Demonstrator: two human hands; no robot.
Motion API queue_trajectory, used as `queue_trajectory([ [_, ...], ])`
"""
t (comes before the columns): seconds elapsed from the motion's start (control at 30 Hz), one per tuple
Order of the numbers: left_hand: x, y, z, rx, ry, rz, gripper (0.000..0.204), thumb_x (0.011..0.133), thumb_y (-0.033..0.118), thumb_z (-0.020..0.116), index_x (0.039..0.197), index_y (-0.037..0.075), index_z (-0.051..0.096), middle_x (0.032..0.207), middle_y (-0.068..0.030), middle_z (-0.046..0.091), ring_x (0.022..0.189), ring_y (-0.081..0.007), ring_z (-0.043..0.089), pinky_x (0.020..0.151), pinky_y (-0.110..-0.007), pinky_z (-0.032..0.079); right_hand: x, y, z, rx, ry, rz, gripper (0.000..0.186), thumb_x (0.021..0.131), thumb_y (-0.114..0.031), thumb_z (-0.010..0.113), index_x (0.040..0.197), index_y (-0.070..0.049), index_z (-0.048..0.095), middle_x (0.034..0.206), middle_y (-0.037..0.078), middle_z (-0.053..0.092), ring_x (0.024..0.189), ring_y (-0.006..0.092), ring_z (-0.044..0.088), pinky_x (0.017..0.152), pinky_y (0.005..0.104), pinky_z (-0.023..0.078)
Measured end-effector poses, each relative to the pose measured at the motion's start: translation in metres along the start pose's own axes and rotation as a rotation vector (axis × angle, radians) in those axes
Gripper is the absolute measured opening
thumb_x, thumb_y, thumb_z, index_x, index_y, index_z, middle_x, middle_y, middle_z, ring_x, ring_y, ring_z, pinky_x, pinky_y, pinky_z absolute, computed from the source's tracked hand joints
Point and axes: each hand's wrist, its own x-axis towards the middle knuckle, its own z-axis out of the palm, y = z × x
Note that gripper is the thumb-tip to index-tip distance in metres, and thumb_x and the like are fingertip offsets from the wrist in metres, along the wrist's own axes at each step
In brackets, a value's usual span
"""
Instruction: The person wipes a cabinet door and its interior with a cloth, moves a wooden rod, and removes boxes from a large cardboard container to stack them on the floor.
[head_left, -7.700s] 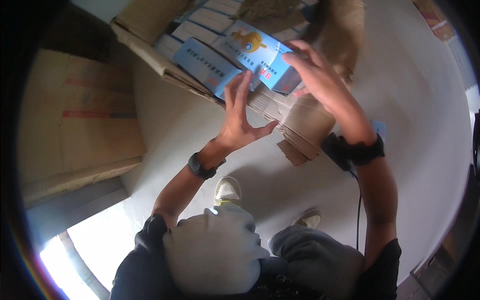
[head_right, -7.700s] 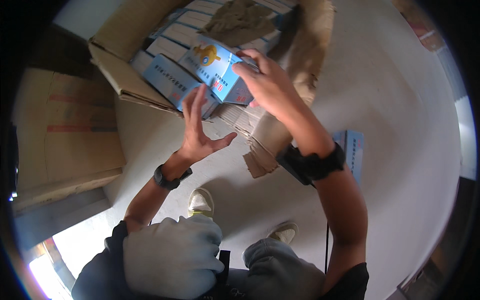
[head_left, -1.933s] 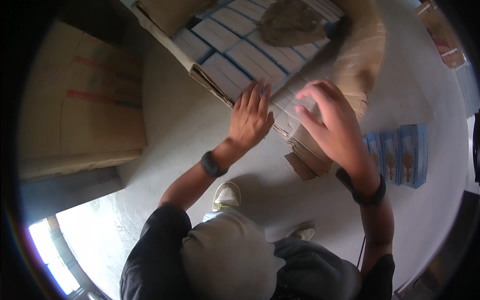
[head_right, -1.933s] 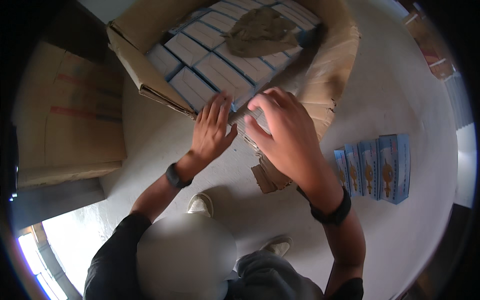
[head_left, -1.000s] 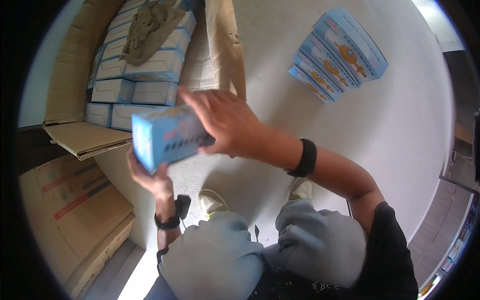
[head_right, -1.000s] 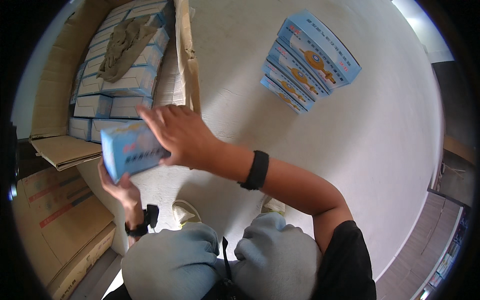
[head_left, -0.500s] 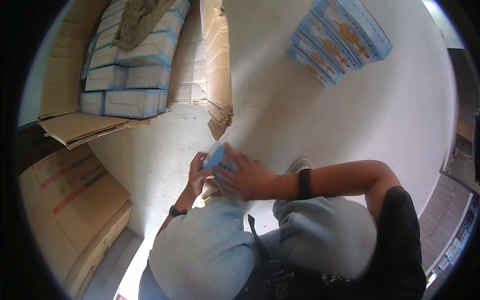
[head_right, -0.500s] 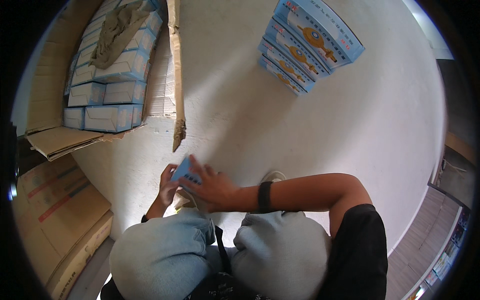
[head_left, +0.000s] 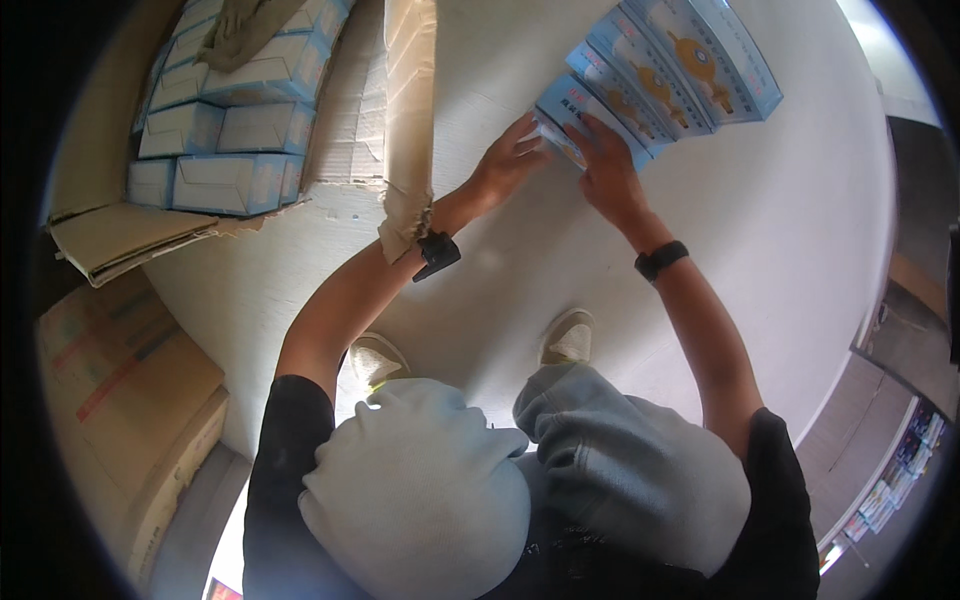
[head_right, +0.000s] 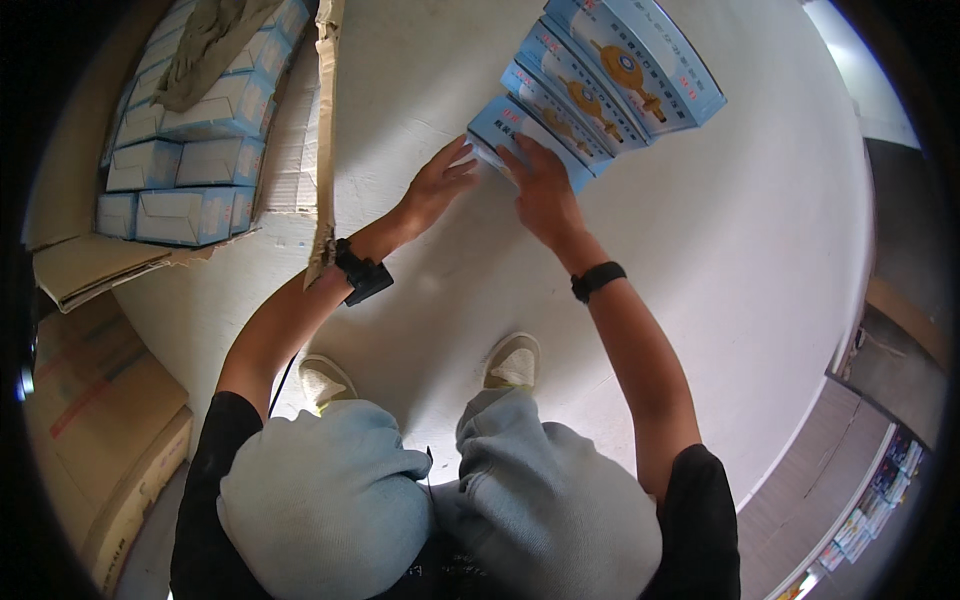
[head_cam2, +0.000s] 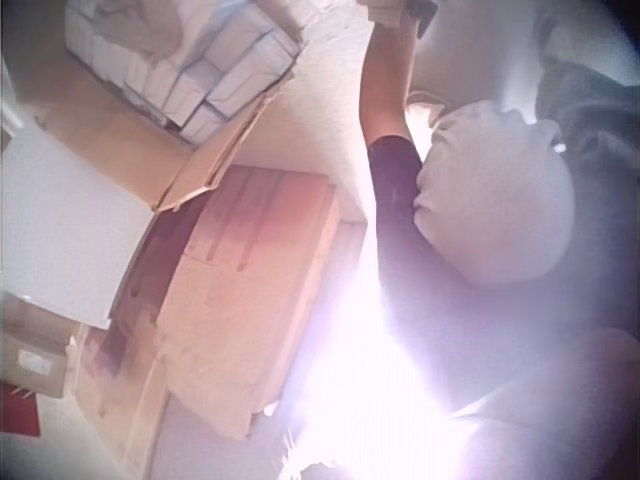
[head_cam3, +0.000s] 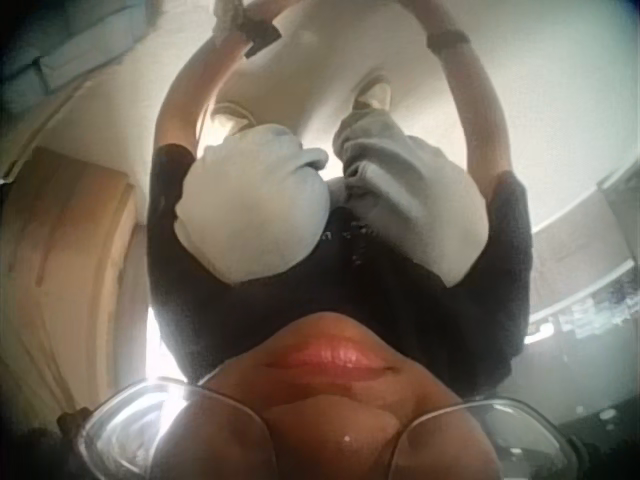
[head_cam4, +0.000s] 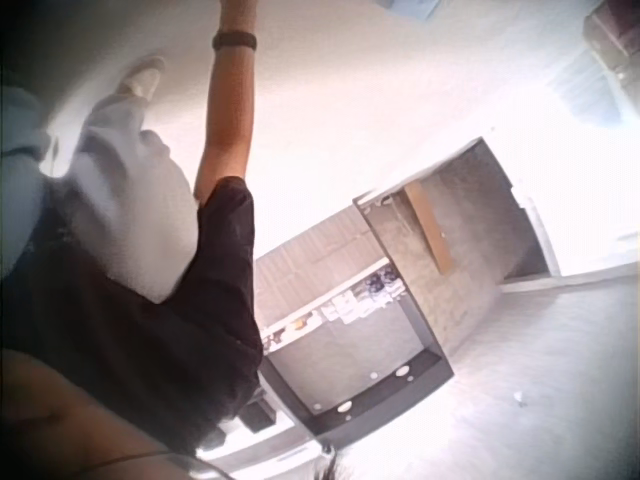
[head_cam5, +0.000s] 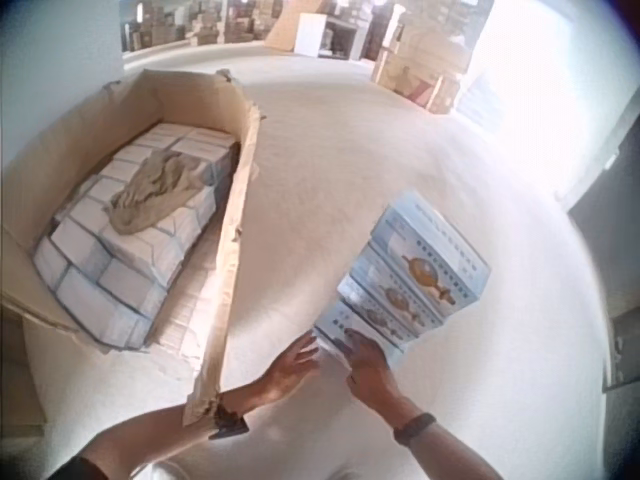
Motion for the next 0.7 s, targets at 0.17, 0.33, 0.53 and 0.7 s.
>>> queue_trajectory([
  [0.17, -0.021, -0.007, 0.003, 0.189, -0.123, -0.076, 0.051, 0.092, 0.011, 0.057, 0.139, 0.002, 0.038, 0.13, -0.0114, 0.051, 0.114, -0.0146, 0.052, 0.097, -0.029, 0.043, -0.023, -0.039, 0.014, 0.001, -0.063, -0.206, 0.029, 0.073, -0.001, 0.059, 0.102, 0.0, 0.063, 0.123, 0.017, 0.053, 0.118, 0.034, 0.046, 0.102, 0.0469, 0.034],
  [0.33, -0.117, -0.002, -0.015, 0.453, 0.019, -0.14, 0.033, 0.091, 0.012, 0.057, 0.123, 0.003, 0.053, 0.106, -0.0071, 0.062, 0.09, -0.0129, 0.058, 0.08, -0.028, 0.048, -0.044, -0.085, 0.035, 0.207, -0.253, -0.403, 0.025, 0.074, -0.005, 0.06, 0.099, -0.001, 0.063, 0.12, 0.016, 0.055, 0.113, 0.0331, 0.049, 0.098, 0.0455, 0.038],
  [0.53, -0.217, 0.069, -0.063, 0.769, 0.448, -0.231, 0.011, 0.083, 0.01, 0.064, 0.091, 0.005, 0.068, 0.069, -0.0015, 0.064, 0.063, -0.0101, 0.058, 0.058, -0.024, 0.047, -0.034, -0.181, 0.045, 0.492, -0.373, -0.6, 0.031, 0.076, -0.004, 0.058, 0.106, -0.001, 0.06, 0.124, 0.019, 0.05, 0.112, 0.034, 0.053, 0.093, 0.0434, 0.046],
  [0.7, -0.207, 0.15, -0.102, 1.464, 0.815, 0.362, 0.042, 0.076, 0.002, 0.062, 0.118, 0.007, 0.057, 0.109, -0.0118, 0.059, 0.098, -0.0245, 0.059, 0.077, -0.035, 0.051, -0.008, -0.238, 0.07, 0.763, -0.461, -0.48, 0.052, 0.075, -0.001, 0.057, 0.126, -0.002, 0.047, 0.13, 0.023, 0.042, 0.115, 0.0392, 0.05, 0.097, 0.0451, 0.044],
])
